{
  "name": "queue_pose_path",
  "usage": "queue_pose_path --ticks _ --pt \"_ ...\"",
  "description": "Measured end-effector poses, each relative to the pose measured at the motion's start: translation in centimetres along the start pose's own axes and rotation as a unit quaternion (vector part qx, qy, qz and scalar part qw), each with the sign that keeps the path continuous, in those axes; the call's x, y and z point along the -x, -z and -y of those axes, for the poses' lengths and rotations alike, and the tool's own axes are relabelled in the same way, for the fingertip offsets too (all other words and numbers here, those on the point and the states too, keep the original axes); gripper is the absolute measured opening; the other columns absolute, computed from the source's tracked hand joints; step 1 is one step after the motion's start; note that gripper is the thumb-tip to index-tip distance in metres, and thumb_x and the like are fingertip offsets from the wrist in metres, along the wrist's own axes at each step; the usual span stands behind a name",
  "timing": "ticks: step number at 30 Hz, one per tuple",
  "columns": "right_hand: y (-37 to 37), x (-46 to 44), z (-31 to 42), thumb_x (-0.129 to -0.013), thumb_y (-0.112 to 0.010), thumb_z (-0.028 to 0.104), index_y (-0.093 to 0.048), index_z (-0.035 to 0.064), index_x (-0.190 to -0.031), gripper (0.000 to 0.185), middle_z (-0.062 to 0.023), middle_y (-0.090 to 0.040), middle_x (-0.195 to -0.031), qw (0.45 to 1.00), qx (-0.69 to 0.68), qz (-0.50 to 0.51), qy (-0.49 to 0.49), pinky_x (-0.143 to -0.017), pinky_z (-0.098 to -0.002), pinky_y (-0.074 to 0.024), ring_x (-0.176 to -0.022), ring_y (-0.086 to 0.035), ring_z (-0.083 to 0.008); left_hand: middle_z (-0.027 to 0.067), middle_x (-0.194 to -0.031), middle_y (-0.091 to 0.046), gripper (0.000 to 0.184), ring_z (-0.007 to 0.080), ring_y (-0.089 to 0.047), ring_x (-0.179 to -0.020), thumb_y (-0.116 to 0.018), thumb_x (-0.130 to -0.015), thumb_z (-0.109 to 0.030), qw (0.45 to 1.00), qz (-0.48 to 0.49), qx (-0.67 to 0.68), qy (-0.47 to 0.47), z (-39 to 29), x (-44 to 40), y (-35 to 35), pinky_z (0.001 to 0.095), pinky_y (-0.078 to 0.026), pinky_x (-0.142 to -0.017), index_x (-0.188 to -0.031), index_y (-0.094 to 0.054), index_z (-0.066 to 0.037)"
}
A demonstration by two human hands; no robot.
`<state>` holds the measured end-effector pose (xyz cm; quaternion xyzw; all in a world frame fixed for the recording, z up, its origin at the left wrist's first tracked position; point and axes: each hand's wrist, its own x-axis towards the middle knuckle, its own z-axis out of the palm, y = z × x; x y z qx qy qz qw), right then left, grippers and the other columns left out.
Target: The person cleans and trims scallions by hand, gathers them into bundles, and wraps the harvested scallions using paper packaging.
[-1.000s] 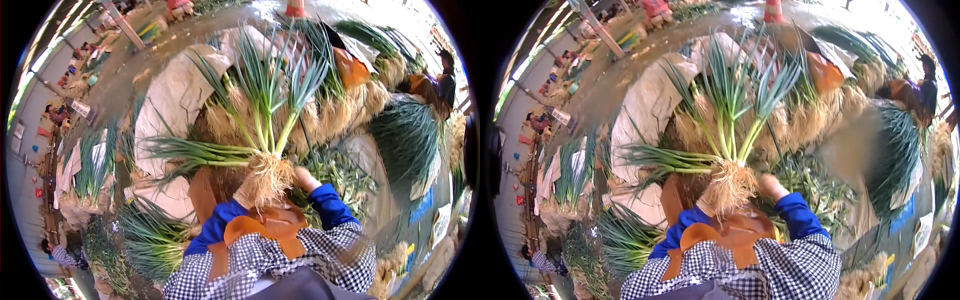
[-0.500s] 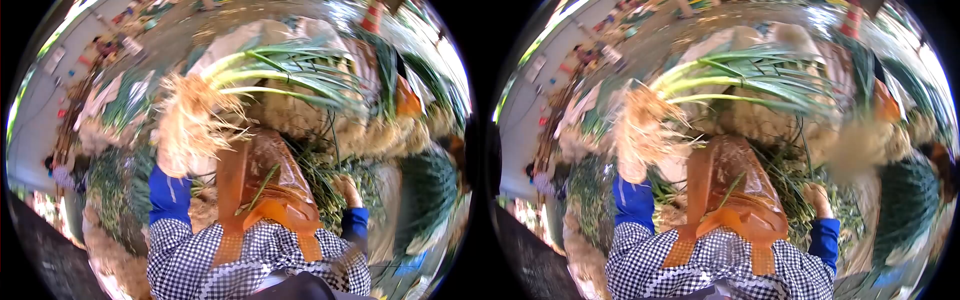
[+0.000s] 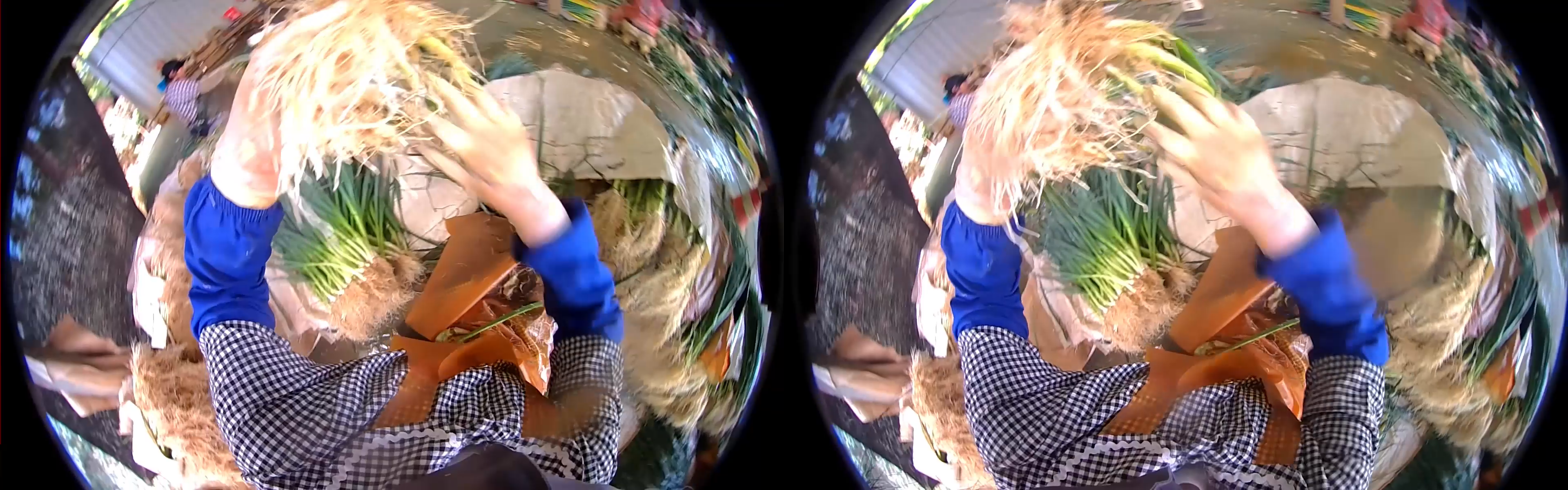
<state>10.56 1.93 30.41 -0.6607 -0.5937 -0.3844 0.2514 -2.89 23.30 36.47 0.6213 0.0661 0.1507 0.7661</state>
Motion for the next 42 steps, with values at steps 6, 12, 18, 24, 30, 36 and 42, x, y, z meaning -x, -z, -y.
queue_pose_path --ticks 6,12,18,24,30,36,42 --pt "-18.9 5.3 -4.8 -0.083 -0.052 0.023 -0.062 0.0063 -0.098 0.025 -0.0119 -0.062 -0.104 0.919 -0.12 0.361 -0.103 -0.083 -0.0361 -0.0469 -0.096 -0.058 -0.0299 0.0121 -0.104 -0.061 0.031 0.0226 -0.06 -0.094 -0.056 -0.085 -0.01 0.994 -0.092 -0.027 -0.044 -3.5 2.4 6.9 0.0341 -0.048 -0.086 -0.115 -0.054 -0.002" --pt "-23.8 18.5 -8.8 -0.086 -0.052 0.02 -0.063 0.0058 -0.106 0.026 -0.0097 -0.063 -0.107 0.843 -0.075 0.496 -0.195 -0.091 -0.029 -0.0446 -0.103 -0.058 -0.0271 0.0121 -0.104 -0.061 0.032 0.0228 -0.06 -0.093 -0.056 -0.084 -0.009 0.988 -0.135 -0.05 -0.057 -5.8 2.1 10.9 0.0338 -0.048 -0.085 -0.115 -0.054 -0.003" --pt "-30.3 25.4 -10.9 -0.087 -0.051 0.021 -0.059 0.0085 -0.111 0.028 -0.0065 -0.06 -0.113 0.745 -0.205 0.562 -0.295 -0.093 -0.0266 -0.0408 -0.106 -0.054 -0.0217 0.0121 -0.105 -0.061 0.032 0.0229 -0.06 -0.093 -0.056 -0.084 -0.009 0.985 -0.157 -0.046 -0.064 -7.0 0.9 14.0 0.0334 -0.048 -0.084 -0.115 -0.055 -0.003" --pt "-30.9 22.8 -8.2 -0.086 -0.059 0.008 -0.061 0.0021 -0.101 0.017 -0.0019 -0.062 -0.093 0.516 -0.472 0.424 -0.576 -0.078 -0.023 -0.0445 -0.087 -0.054 -0.0122 0.0149 -0.118 -0.057 0.042 0.0244 -0.058 -0.104 -0.063 -0.082 -0.013 0.988 -0.07 0.121 0.068 0.9 1.3 21.1 0.035 -0.043 -0.097 -0.121 -0.052 -0.003" --pt "-35.4 28.1 -11.0 -0.085 -0.063 0.015 -0.062 0.0034 -0.101 0.019 -0.0002 -0.062 -0.091 0.641 -0.384 0.541 -0.387 -0.078 -0.0224 -0.0444 -0.084 -0.055 -0.0107 0.0157 -0.12 -0.057 0.054 0.0237 -0.054 -0.111 -0.07 -0.078 -0.03 0.914 -0.179 0.062 0.359 25.6 10.8 23.8 0.0367 -0.035 -0.103 -0.119 -0.053 0.0" --pt "-40.4 30.7 -12.2 -0.084 -0.062 0.021 -0.062 0.0059 -0.103 0.024 -0.0019 -0.063 -0.091 0.722 -0.249 0.561 -0.321 -0.081 -0.0259 -0.046 -0.087 -0.059 -0.0152 0.009 -0.099 -0.065 0.021 0.0156 -0.062 -0.088 -0.06 -0.081 -0.009 0.898 -0.272 0.085 0.336 39.5 17.8 20.1 0.0252 -0.05 -0.077 -0.098 -0.064 0.003" --pt "-44.6 27.8 -7.1 -0.087 -0.048 0.022 -0.059 0.0073 -0.105 0.026 -0.0112 -0.063 -0.1 0.741 -0.213 0.62 -0.145 -0.086 -0.0347 -0.0435 -0.096 -0.057 -0.0309 0.0085 -0.11 -0.063 0.038 0.0195 -0.056 -0.103 -0.066 -0.079 -0.019 0.888 -0.255 0.027 0.381 37.2 17.8 19.0 0.0302 -0.038 -0.097 -0.112 -0.061 -0.001"
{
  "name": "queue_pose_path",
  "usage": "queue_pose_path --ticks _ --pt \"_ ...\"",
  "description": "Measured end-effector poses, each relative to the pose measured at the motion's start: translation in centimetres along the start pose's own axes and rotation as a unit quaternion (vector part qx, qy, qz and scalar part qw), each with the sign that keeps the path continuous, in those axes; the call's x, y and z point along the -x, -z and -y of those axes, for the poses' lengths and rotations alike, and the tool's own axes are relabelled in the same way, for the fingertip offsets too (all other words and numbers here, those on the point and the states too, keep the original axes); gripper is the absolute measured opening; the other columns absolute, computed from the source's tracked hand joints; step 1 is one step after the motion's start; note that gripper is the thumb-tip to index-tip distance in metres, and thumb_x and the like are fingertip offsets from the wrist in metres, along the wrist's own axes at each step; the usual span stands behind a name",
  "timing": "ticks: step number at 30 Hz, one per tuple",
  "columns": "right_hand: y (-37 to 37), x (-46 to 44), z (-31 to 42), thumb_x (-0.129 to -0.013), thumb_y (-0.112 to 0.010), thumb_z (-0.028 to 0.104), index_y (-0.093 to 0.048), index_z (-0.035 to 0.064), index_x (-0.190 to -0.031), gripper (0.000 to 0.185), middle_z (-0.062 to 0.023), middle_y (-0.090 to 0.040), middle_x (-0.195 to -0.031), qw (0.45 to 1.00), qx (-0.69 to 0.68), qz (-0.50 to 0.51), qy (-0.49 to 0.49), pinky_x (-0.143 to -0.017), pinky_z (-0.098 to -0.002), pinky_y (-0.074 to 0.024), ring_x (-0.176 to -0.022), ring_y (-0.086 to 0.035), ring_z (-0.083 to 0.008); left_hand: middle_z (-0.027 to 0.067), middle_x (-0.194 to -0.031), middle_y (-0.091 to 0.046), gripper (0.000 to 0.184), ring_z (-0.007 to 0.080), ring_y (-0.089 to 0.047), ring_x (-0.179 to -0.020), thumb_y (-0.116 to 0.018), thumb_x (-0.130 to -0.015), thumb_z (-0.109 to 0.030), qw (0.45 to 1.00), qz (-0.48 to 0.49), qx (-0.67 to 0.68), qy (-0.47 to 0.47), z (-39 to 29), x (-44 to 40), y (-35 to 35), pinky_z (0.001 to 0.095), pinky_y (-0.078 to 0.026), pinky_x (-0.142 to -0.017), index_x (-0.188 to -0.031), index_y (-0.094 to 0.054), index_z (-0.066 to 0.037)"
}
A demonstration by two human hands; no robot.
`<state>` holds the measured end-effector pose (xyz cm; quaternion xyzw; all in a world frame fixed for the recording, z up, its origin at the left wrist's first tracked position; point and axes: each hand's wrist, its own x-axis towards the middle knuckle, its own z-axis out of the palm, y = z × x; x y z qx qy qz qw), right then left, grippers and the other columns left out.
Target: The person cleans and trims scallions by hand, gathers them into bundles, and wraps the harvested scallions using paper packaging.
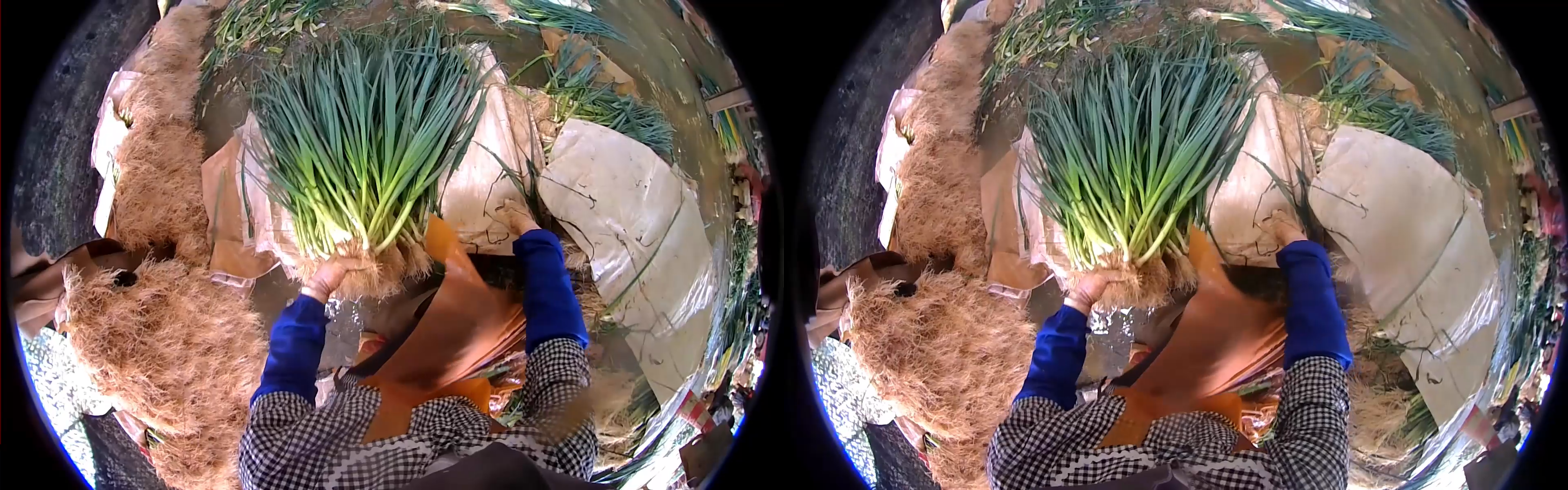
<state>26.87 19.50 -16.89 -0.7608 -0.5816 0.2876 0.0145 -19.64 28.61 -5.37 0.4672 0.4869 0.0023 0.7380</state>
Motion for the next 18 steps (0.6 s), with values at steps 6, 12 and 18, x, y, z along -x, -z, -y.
queue_pose_path --ticks 6,12,18 --pt "0.7 -4.2 -3.5 -0.09 -0.045 0.031 -0.057 0.0036 -0.108 0.035 -0.0146 -0.059 -0.107 0.834 0.009 -0.541 -0.106 -0.086 -0.0343 -0.0413 -0.092 -0.052 -0.025 0.011 -0.123 -0.055 0.064 0.0239 -0.052 -0.111 -0.068 -0.077 -0.022 0.975 -0.136 0.162 -0.062 -0.4 3.5 -0.7 0.031 -0.034 -0.1 -0.131 -0.041 0.001" --pt "-2.8 -2.4 -4.1 -0.082 -0.059 0.038 -0.062 0.0082 -0.1 0.035 -0.0094 -0.064 -0.094 0.947 0.081 -0.27 -0.154 -0.078 -0.0347 -0.0459 -0.085 -0.058 -0.0219 0.0087 -0.109 -0.058 0.034 0.0156 -0.057 -0.096 -0.052 -0.09 -0.019 0.881 -0.398 0.248 -0.068 2.8 6.6 4.4 0.0274 -0.045 -0.081 -0.118 -0.051 0.0" --pt "-2.3 3.3 0.6 -0.083 -0.058 0.021 -0.062 0.0016 -0.097 0.024 -0.0133 -0.062 -0.083 0.982 0.044 -0.08 -0.163 -0.079 -0.0292 -0.0434 -0.087 -0.057 -0.0236 0.0171 -0.103 -0.062 0.032 0.0314 -0.057 -0.097 -0.056 -0.084 -0.027 0.783 -0.589 -0.197 -0.037 14.1 7.9 16.8 0.0384 -0.044 -0.085 -0.105 -0.06 -0.003"
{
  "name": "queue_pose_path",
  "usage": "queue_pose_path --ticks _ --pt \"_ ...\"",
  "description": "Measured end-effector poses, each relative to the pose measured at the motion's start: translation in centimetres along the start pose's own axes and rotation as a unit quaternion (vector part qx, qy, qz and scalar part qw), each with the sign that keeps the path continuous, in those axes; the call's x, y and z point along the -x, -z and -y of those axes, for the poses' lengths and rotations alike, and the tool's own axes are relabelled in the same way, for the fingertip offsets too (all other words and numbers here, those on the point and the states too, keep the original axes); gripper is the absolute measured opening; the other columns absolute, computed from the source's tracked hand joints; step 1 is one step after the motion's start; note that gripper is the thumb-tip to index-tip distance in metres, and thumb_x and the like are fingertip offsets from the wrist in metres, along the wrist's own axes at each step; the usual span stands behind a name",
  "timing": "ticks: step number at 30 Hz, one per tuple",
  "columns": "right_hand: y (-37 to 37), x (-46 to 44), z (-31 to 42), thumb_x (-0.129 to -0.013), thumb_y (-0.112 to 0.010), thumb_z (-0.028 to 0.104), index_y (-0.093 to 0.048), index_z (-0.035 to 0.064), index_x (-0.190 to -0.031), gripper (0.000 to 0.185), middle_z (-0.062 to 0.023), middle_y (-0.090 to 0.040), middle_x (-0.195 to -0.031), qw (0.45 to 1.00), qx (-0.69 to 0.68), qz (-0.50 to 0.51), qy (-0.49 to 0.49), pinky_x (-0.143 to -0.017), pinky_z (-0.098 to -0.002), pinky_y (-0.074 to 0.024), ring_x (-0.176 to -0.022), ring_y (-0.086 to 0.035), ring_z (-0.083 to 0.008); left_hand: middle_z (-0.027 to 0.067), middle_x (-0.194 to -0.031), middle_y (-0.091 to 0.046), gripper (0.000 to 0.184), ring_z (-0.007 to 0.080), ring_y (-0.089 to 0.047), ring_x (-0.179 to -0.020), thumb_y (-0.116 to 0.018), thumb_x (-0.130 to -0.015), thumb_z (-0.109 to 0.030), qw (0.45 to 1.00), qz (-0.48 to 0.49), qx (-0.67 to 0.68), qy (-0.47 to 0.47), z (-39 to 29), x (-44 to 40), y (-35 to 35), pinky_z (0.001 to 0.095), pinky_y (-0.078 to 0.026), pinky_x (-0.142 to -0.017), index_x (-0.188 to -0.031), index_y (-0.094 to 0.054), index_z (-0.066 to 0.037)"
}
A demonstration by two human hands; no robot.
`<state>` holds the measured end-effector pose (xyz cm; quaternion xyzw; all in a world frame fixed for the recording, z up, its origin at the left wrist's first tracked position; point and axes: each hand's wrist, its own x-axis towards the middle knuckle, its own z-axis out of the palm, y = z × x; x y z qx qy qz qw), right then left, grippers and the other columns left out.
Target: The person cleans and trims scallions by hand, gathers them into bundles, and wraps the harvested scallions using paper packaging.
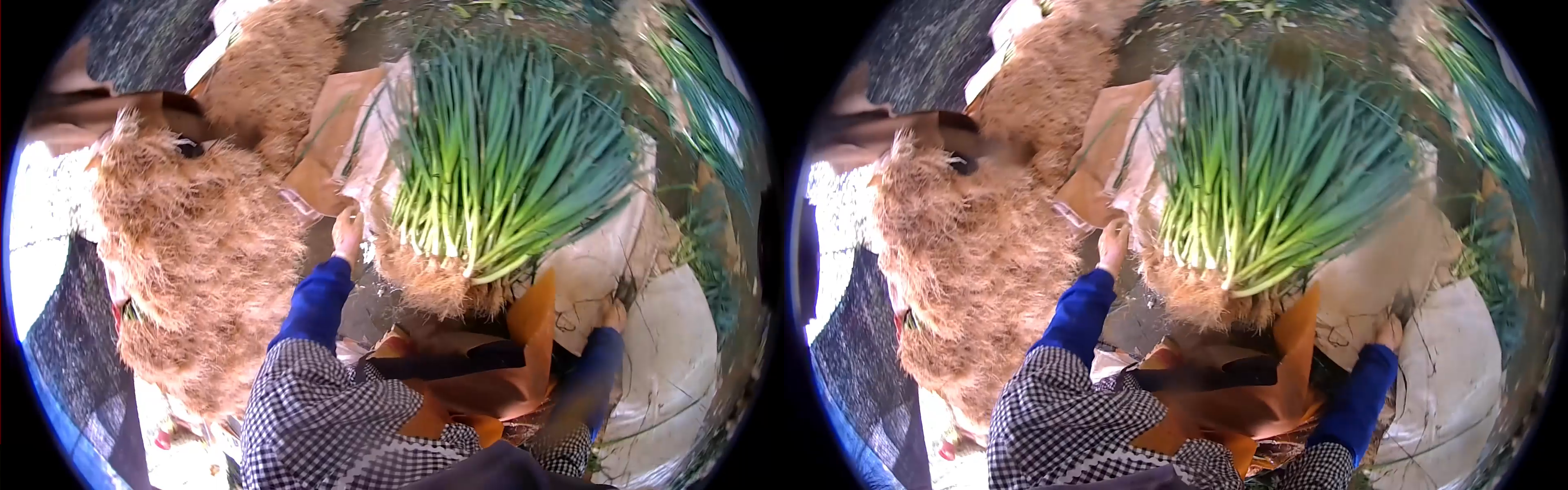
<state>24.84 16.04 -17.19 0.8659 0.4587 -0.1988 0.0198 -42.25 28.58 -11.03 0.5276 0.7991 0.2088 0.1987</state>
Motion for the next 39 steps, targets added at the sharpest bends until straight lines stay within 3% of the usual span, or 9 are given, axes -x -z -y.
queue_pose_path --ticks 6,11,20,26,32,33,35,37,39 --pt "3.0 1.0 6.3 -0.086 -0.056 0.015 -0.062 0.0001 -0.094 0.018 -0.0142 -0.06 -0.087 0.939 -0.148 -0.189 0.249 -0.079 -0.0275 -0.0434 -0.085 -0.056 -0.0211 0.0191 -0.121 -0.053 0.05 0.034 -0.049 -0.114 -0.059 -0.084 -0.035 0.996 -0.007 -0.004 -0.09 -0.5 -9.5 -3.3 0.0386 -0.038 -0.096 -0.122 -0.051 -0.004" --pt "1.8 2.1 8.2 -0.087 -0.054 0.018 -0.059 0.0017 -0.101 0.022 -0.0074 -0.059 -0.093 0.979 -0.169 0.053 0.106 -0.082 -0.0278 -0.0441 -0.089 -0.056 -0.0175 0.0231 -0.129 -0.046 0.069 0.0323 -0.04 -0.124 -0.061 -0.082 -0.035 0.969 0.143 -0.121 -0.158 1.5 -16.8 -9.8 0.0383 -0.032 -0.103 -0.136 -0.033 -0.004" --pt "15.6 8.7 24.7 -0.087 -0.055 0.022 -0.058 0.0048 -0.097 0.02 -0.0045 -0.062 -0.081 0.61 -0.754 0.237 -0.062 -0.067 -0.0284 -0.0496 -0.074 -0.06 -0.0151 0.0136 -0.11 -0.059 0.041 0.0262 -0.057 -0.097 -0.05 -0.09 -0.027 0.94 0.175 0.264 0.124 -6.2 -12.5 -11.8 0.0314 -0.047 -0.08 -0.124 -0.049 -0.003" --pt "10.3 8.6 35.4 -0.086 -0.059 0.017 -0.053 0.009 -0.102 0.019 0.0029 -0.049 -0.084 0.697 -0.682 0.218 -0.028 -0.065 -0.0225 -0.0448 -0.074 -0.049 -0.0095 0.0059 -0.117 -0.054 0.046 0.0163 -0.049 -0.106 -0.061 -0.083 -0.019 0.66 0.322 0.663 0.149 -22.9 -1.9 -5.2 0.0302 -0.036 -0.096 -0.123 -0.048 -0.001" --pt "4.2 10.5 36.4 -0.092 -0.047 0.037 -0.042 0.0019 -0.127 0.05 -0.0129 -0.053 -0.116 0.93 -0.301 0.09 0.189 -0.087 -0.0283 -0.0421 -0.106 -0.051 -0.0243 0.015 -0.119 -0.047 0.074 0.0226 -0.047 -0.108 -0.07 -0.077 -0.024 0.78 0.409 0.459 0.118 -25.6 4.8 -10.2 0.0327 -0.04 -0.091 -0.132 -0.026 0.001" --pt "5.5 10.9 37.7 -0.094 -0.044 0.03 -0.04 -0.0018 -0.128 0.047 -0.0124 -0.049 -0.124 0.737 -0.628 0.207 0.14 -0.092 -0.0299 -0.0394 -0.114 -0.047 -0.0232 0.0166 -0.117 -0.048 0.076 0.0233 -0.049 -0.103 -0.071 -0.075 -0.021 0.795 0.389 0.453 0.103 -25.3 4.9 -10.7 0.0328 -0.043 -0.087 -0.131 -0.026 0.002" --pt "0.8 10.2 37.2 -0.091 -0.046 0.021 -0.041 -0.0004 -0.127 0.042 -0.0111 -0.049 -0.125 0.702 -0.684 0.149 0.135 -0.095 -0.0306 -0.0392 -0.116 -0.046 -0.0224 0.0165 -0.116 -0.049 0.071 0.0243 -0.051 -0.099 -0.068 -0.075 -0.014 0.783 0.408 0.451 0.133 -26.5 4.3 -8.7 0.034 -0.046 -0.082 -0.132 -0.027 -0.003" --pt "3.6 10.5 37.7 -0.085 -0.053 0.028 -0.039 0.0008 -0.127 0.052 -0.0156 -0.049 -0.125 0.94 -0.217 0.192 0.178 -0.095 -0.0352 -0.0408 -0.113 -0.05 -0.0284 0.0165 -0.112 -0.05 0.064 0.0256 -0.053 -0.094 -0.06 -0.079 -0.009 0.806 0.394 0.412 0.156 -23.9 3.1 -10.8 0.0365 -0.049 -0.076 -0.133 -0.027 -0.009" --pt "3.9 10.9 37.2 -0.083 -0.055 0.03 -0.041 0.0019 -0.125 0.053 -0.0169 -0.049 -0.123 0.93 -0.18 0.202 0.248 -0.093 -0.0366 -0.0418 -0.111 -0.051 -0.0304 0.0166 -0.11 -0.051 0.062 0.0258 -0.054 -0.092 -0.058 -0.08 -0.008 0.83 0.389 0.373 0.147 -21.5 1.7 -12.3 0.0368 -0.049 -0.075 -0.133 -0.026 -0.009"
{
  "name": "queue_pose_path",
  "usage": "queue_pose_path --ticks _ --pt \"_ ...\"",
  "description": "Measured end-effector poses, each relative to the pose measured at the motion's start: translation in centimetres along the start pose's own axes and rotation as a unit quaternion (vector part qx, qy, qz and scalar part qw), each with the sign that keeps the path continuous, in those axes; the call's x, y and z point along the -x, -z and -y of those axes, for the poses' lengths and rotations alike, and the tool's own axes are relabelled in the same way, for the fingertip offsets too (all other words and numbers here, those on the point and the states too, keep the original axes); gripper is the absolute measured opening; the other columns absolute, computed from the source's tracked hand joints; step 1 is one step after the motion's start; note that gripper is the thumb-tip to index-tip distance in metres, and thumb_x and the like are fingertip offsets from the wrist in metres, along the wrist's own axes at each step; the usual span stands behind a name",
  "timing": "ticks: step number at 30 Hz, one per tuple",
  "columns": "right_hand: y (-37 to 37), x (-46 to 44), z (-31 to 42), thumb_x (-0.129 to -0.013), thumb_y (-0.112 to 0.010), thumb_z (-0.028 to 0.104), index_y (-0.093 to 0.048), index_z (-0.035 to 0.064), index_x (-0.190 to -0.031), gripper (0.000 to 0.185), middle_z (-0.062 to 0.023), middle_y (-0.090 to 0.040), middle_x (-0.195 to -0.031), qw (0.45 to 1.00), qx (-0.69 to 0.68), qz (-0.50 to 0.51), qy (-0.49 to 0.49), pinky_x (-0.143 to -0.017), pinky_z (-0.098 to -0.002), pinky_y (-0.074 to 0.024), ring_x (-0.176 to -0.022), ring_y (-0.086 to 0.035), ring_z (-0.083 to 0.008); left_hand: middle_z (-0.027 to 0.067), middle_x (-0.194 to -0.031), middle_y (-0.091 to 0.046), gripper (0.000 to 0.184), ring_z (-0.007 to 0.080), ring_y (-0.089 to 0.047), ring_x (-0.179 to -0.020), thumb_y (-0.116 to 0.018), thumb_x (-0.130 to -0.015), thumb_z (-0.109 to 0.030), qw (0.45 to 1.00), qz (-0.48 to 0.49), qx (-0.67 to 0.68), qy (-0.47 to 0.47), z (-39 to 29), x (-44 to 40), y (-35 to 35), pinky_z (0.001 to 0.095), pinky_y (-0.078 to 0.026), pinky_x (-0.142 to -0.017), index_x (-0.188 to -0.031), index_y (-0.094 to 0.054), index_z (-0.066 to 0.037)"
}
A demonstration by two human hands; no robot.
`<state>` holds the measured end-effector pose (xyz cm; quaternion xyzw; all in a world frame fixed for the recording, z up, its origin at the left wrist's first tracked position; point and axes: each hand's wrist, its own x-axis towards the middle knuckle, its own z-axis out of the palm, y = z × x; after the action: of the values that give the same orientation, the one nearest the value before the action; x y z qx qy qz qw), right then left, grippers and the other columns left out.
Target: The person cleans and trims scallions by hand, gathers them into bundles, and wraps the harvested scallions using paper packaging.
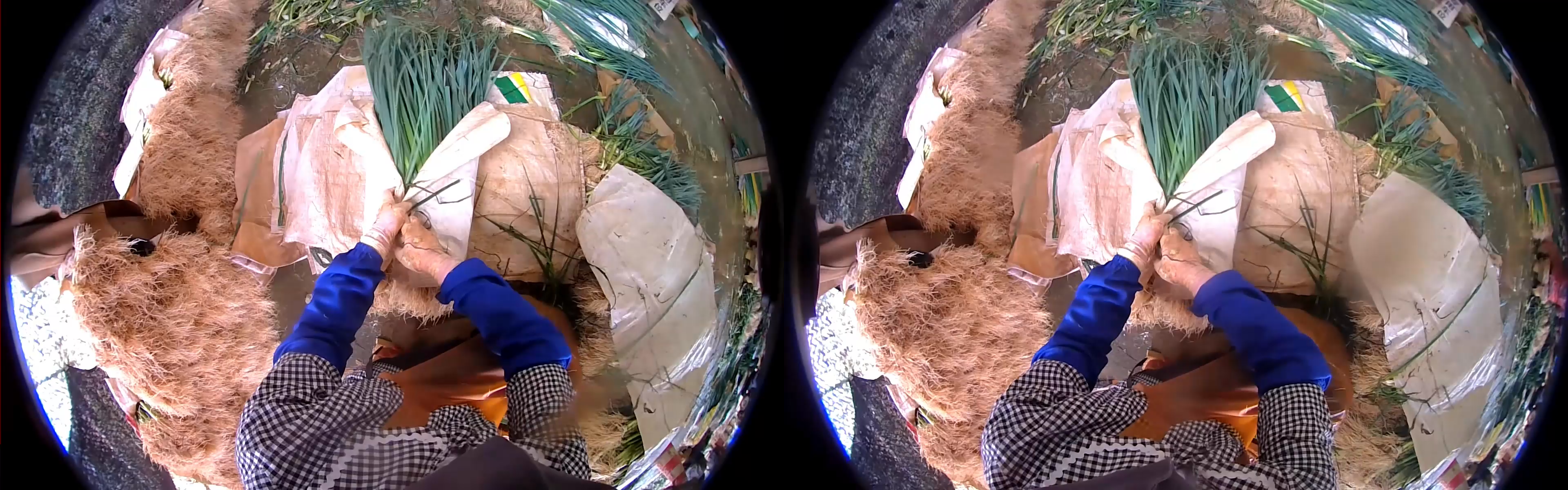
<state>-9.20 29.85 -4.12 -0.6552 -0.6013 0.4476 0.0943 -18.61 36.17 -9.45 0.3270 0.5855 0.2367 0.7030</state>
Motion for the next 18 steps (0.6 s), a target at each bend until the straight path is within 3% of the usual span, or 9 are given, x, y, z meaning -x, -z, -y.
queue_pose_path --ticks 3,5,6,8,10,13,15,17,18 --pt "0.0 0.6 -5.0 -0.077 -0.064 0.033 -0.05 0.0037 -0.116 0.051 -0.0163 -0.057 -0.11 0.988 0.056 -0.042 0.135 -0.087 -0.0375 -0.0455 -0.101 -0.057 -0.0302 0.0157 -0.105 -0.054 0.051 0.0237 -0.055 -0.088 -0.054 -0.083 -0.007 0.999 -0.036 -0.002 0.001 -0.6 1.1 -0.8 0.0345 -0.048 -0.075 -0.129 -0.033 -0.004" --pt "-0.1 -2.4 -9.1 -0.075 -0.067 0.033 -0.051 0.0042 -0.112 0.05 -0.0141 -0.061 -0.101 0.954 -0.275 -0.036 0.115 -0.083 -0.0348 -0.0468 -0.096 -0.059 -0.0292 0.0134 -0.102 -0.057 0.042 0.0206 -0.055 -0.088 -0.054 -0.083 -0.006 0.967 -0.054 -0.205 -0.14 2.4 -1.8 1.3 0.0308 -0.047 -0.077 -0.123 -0.042 0.0" --pt "0.9 -3.0 -9.4 -0.074 -0.068 0.033 -0.052 0.0043 -0.111 0.05 -0.0131 -0.062 -0.097 0.917 -0.383 -0.071 0.092 -0.082 -0.0334 -0.0475 -0.093 -0.06 -0.0286 0.011 -0.101 -0.059 0.035 0.0176 -0.055 -0.089 -0.058 -0.082 -0.005 0.972 -0.038 -0.203 -0.113 1.0 -0.8 1.1 0.028 -0.046 -0.078 -0.115 -0.05 0.002" --pt "3.1 -2.9 -8.2 -0.075 -0.068 0.033 -0.052 0.0043 -0.111 0.049 -0.0121 -0.062 -0.095 0.908 -0.382 -0.172 0.031 -0.08 -0.0319 -0.0482 -0.091 -0.06 -0.028 0.0098 -0.1 -0.059 0.034 0.0169 -0.055 -0.088 -0.059 -0.081 -0.004 0.984 0.007 -0.145 -0.103 0.2 0.0 1.4 0.0275 -0.046 -0.078 -0.113 -0.051 0.002" --pt "3.4 -4.5 -7.7 -0.077 -0.065 0.036 -0.052 0.0059 -0.111 0.047 -0.0126 -0.062 -0.095 0.971 -0.015 -0.235 0.04 -0.076 -0.0331 -0.0497 -0.09 -0.061 -0.0273 0.0055 -0.091 -0.061 0.027 0.0135 -0.057 -0.08 -0.062 -0.077 -0.001 0.993 0.056 -0.057 -0.082 0.4 -1.0 1.9 0.0245 -0.046 -0.073 -0.104 -0.057 0.0" --pt "3.1 -3.6 -7.4 -0.079 -0.061 0.04 -0.056 0.007 -0.104 0.042 -0.0128 -0.062 -0.089 0.939 0.165 -0.292 0.078 -0.072 -0.0358 -0.05 -0.087 -0.061 -0.028 0.003 -0.082 -0.062 0.022 0.0118 -0.057 -0.072 -0.063 -0.076 0.001 0.998 0.054 -0.014 0.0 -0.4 -1.7 3.1 0.0227 -0.046 -0.069 -0.098 -0.061 -0.001" --pt "3.1 -2.1 -7.8 -0.081 -0.06 0.039 -0.06 0.0058 -0.096 0.036 -0.0116 -0.06 -0.079 0.996 -0.021 -0.039 0.072 -0.067 -0.0369 -0.0471 -0.08 -0.06 -0.0277 0.0018 -0.078 -0.062 0.018 0.0112 -0.056 -0.068 -0.065 -0.075 -0.001 0.998 0.061 -0.015 0.005 -1.2 -1.8 3.4 0.0225 -0.046 -0.065 -0.093 -0.064 -0.002" --pt "7.4 3.5 -5.5 -0.085 -0.058 0.036 -0.06 0.0051 -0.091 0.031 -0.0086 -0.055 -0.07 0.985 -0.156 0.063 0.047 -0.059 -0.0335 -0.0418 -0.067 -0.054 -0.0212 0.0023 -0.079 -0.063 0.019 0.0114 -0.057 -0.07 -0.066 -0.073 -0.002 0.987 0.046 -0.149 0.037 -2.2 -1.5 3.1 0.0232 -0.046 -0.065 -0.092 -0.064 -0.003" --pt "11.0 6.4 -3.0 -0.085 -0.059 0.033 -0.06 0.0059 -0.09 0.028 -0.0077 -0.054 -0.068 0.988 -0.099 0.113 0.032 -0.057 -0.0315 -0.0406 -0.064 -0.052 -0.0178 0.0037 -0.079 -0.064 0.02 0.0129 -0.058 -0.072 -0.065 -0.073 -0.004 0.99 0.047 -0.117 -0.067 -0.2 -2.6 3.4 0.0259 -0.047 -0.067 -0.093 -0.065 -0.001"
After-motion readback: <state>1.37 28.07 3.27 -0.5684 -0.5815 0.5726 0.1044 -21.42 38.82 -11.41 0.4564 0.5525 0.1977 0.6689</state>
